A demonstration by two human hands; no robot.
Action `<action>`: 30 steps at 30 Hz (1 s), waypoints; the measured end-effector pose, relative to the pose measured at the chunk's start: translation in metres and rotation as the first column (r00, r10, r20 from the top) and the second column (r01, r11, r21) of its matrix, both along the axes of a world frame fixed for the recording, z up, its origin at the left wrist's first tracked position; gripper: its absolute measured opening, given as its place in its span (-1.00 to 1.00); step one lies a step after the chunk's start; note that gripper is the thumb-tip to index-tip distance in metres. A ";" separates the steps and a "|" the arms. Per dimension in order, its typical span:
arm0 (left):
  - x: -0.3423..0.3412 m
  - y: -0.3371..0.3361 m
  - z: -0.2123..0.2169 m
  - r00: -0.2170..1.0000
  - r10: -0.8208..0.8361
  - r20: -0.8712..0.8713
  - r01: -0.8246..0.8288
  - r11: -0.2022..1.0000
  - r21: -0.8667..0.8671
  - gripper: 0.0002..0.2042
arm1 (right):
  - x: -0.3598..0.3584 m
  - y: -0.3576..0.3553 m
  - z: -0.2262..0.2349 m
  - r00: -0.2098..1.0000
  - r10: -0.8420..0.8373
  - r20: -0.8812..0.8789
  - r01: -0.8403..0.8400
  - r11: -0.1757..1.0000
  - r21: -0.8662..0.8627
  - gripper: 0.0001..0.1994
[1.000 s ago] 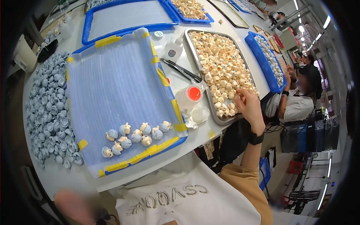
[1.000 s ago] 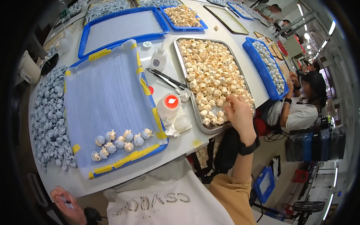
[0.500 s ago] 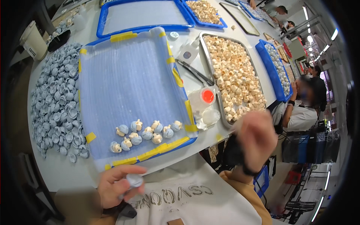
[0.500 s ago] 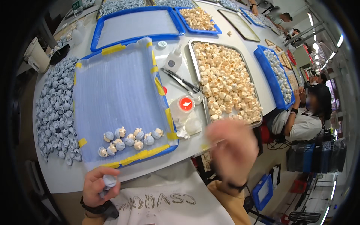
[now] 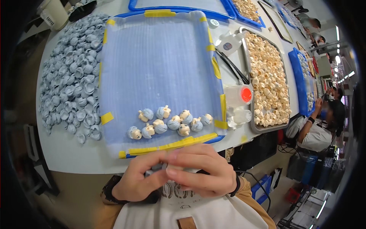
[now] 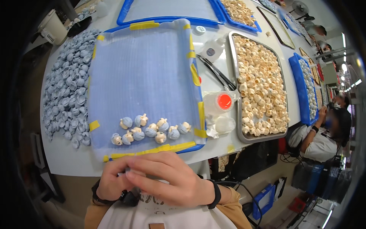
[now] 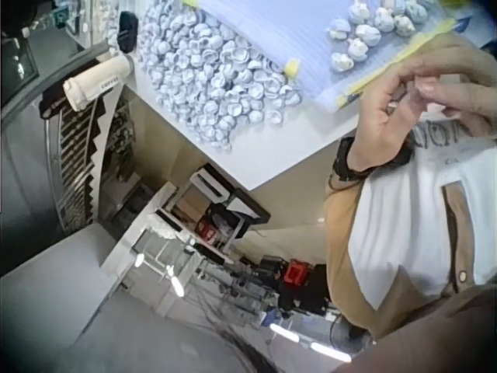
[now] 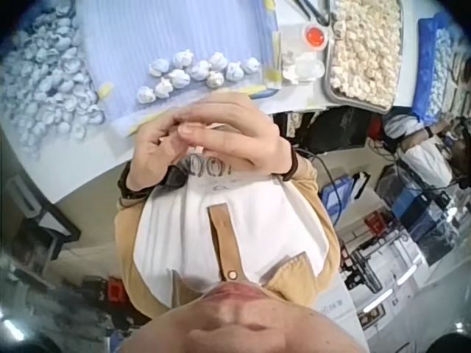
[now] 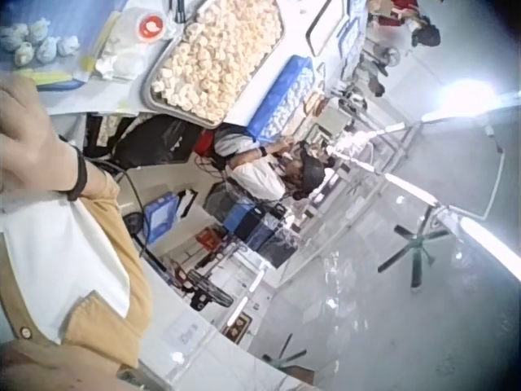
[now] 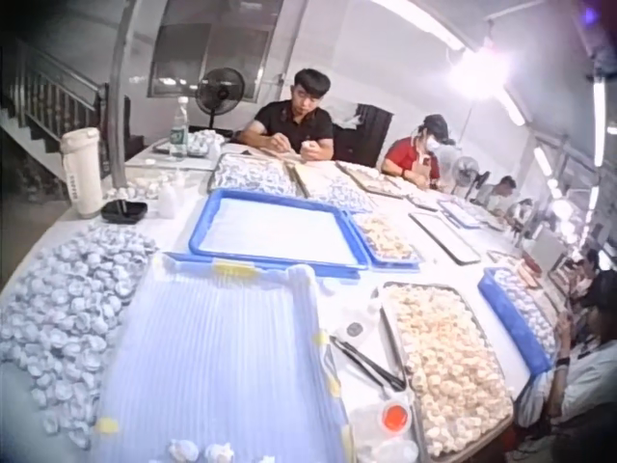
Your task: The person repeatedly picks up small white decorative pieces from trays on a table, applies a red substance from a small container to the white pieces, and places them back on the tray. The process is repetitive and involves handling many similar items one by one.
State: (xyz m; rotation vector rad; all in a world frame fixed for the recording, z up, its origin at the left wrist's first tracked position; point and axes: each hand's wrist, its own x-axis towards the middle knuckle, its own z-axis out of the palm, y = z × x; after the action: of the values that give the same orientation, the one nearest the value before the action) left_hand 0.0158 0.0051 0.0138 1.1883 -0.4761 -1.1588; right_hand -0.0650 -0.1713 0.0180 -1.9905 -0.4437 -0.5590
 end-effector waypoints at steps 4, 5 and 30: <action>0.002 -0.001 -0.005 0.981 -0.009 0.192 0.027 0.995 -0.091 -0.74 | -0.004 -0.002 0.000 0.986 -0.019 -0.167 0.055 0.976 0.212 -0.65; -0.001 -0.004 0.001 0.992 0.034 0.121 -0.029 0.998 -0.047 -0.72 | 0.002 -0.003 -0.001 0.991 -0.024 -0.130 0.044 0.988 0.151 -0.64; -0.003 0.002 -0.003 0.987 0.156 -0.045 -0.156 0.988 0.019 -0.66 | 0.001 -0.129 0.045 0.795 -0.554 -0.248 0.414 0.793 -0.447 -0.77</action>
State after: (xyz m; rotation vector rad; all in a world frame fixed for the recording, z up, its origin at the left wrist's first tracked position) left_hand 0.0130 0.0066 0.0105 1.1884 -0.3332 -1.0542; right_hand -0.0642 -0.3007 0.0629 -2.5375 0.2478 -0.4156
